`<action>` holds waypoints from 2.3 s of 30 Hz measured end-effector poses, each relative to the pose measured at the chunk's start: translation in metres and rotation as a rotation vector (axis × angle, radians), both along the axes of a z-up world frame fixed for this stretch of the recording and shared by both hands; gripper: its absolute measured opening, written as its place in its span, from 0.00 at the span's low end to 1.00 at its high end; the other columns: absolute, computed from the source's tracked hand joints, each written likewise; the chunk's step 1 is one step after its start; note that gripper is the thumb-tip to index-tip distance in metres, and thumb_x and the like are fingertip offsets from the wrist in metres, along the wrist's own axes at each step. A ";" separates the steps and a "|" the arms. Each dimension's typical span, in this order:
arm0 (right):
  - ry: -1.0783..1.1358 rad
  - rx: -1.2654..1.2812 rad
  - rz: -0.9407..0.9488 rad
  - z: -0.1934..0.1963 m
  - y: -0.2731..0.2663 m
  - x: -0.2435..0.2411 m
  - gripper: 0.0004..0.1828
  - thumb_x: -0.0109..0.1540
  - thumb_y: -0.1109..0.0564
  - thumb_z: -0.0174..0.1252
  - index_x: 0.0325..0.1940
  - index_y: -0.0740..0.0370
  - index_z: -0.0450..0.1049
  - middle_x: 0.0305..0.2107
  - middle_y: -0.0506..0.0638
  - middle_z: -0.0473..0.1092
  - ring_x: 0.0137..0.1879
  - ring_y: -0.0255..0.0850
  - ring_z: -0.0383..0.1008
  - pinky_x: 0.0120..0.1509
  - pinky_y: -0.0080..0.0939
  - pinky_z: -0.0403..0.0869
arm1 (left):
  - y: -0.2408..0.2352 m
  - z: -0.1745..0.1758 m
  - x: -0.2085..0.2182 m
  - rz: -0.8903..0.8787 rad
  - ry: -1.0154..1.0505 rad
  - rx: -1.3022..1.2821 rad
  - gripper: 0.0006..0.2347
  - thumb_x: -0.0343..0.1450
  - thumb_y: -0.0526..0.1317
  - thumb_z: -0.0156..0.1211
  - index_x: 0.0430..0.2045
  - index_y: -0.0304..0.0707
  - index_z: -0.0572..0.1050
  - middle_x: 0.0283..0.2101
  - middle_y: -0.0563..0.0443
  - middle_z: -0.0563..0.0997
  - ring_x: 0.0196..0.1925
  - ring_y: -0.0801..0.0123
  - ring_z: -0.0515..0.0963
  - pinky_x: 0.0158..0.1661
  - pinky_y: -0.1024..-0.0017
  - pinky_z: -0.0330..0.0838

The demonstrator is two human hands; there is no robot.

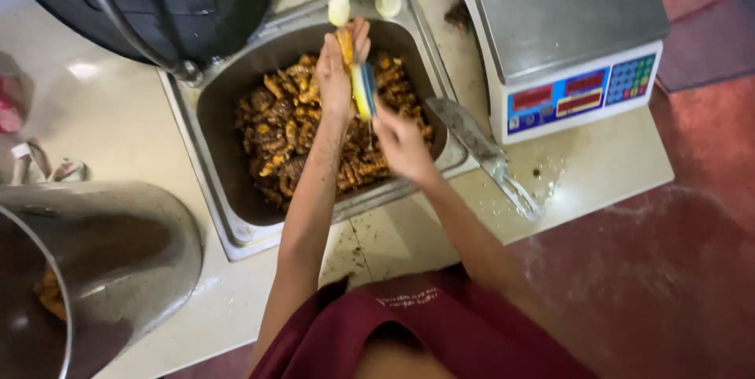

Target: The person scrubs turmeric roots under running water in a sink using a brush and a knife. They handle the roots one at a time, scrubbing and rinsing them before placing them into a metal container beside the sink.

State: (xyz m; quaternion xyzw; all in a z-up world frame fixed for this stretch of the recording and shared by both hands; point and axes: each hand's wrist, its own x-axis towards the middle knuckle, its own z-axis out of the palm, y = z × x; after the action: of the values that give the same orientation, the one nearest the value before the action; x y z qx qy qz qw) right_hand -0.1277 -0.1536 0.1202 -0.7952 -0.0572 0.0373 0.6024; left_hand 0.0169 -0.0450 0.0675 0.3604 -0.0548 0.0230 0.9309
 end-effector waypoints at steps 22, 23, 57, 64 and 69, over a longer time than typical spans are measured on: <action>0.605 0.766 -0.370 0.013 0.044 0.041 0.18 0.71 0.57 0.48 0.65 0.61 0.69 0.12 0.39 0.52 0.12 0.30 0.52 0.12 0.33 0.54 | 0.022 0.006 -0.002 0.071 -0.225 0.802 0.18 0.82 0.51 0.33 0.55 0.46 0.73 0.57 0.48 0.82 0.54 0.66 0.80 0.53 0.66 0.75; 0.575 0.649 -0.301 0.021 0.047 0.023 0.22 0.72 0.55 0.45 0.70 0.59 0.65 0.10 0.41 0.54 0.11 0.31 0.53 0.14 0.34 0.57 | 0.024 0.008 -0.002 0.082 -0.222 0.747 0.21 0.82 0.53 0.33 0.52 0.43 0.75 0.55 0.45 0.82 0.58 0.62 0.79 0.61 0.61 0.67; 0.095 0.265 -0.241 -0.049 0.061 0.015 0.29 0.68 0.66 0.43 0.75 0.60 0.61 0.62 0.52 0.70 0.54 0.35 0.76 0.54 0.34 0.73 | 0.023 -0.001 0.004 0.071 0.070 0.537 0.29 0.77 0.60 0.32 0.31 0.39 0.80 0.55 0.33 0.82 0.62 0.56 0.79 0.62 0.68 0.64; 0.349 -0.179 -0.202 -0.007 -0.012 -0.006 0.32 0.73 0.54 0.42 0.81 0.57 0.44 0.27 0.53 0.69 0.18 0.41 0.62 0.24 0.45 0.64 | 0.019 0.063 -0.011 -0.068 -0.093 0.256 0.22 0.77 0.57 0.35 0.27 0.40 0.70 0.32 0.48 0.77 0.48 0.60 0.78 0.59 0.64 0.66; 0.280 -0.692 0.226 -0.042 -0.028 -0.021 0.24 0.69 0.53 0.48 0.66 0.64 0.53 0.19 0.52 0.68 0.17 0.50 0.65 0.19 0.53 0.62 | 0.019 0.075 -0.009 -0.336 -0.092 0.053 0.18 0.76 0.58 0.40 0.31 0.44 0.66 0.27 0.57 0.64 0.29 0.74 0.63 0.37 0.73 0.65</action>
State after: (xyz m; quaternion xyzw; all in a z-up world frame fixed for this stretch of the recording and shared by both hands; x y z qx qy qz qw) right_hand -0.1487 -0.1814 0.0779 -0.9274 -0.0459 0.2286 0.2926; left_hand 0.0076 -0.0263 0.1422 0.3694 -0.1572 -0.1180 0.9083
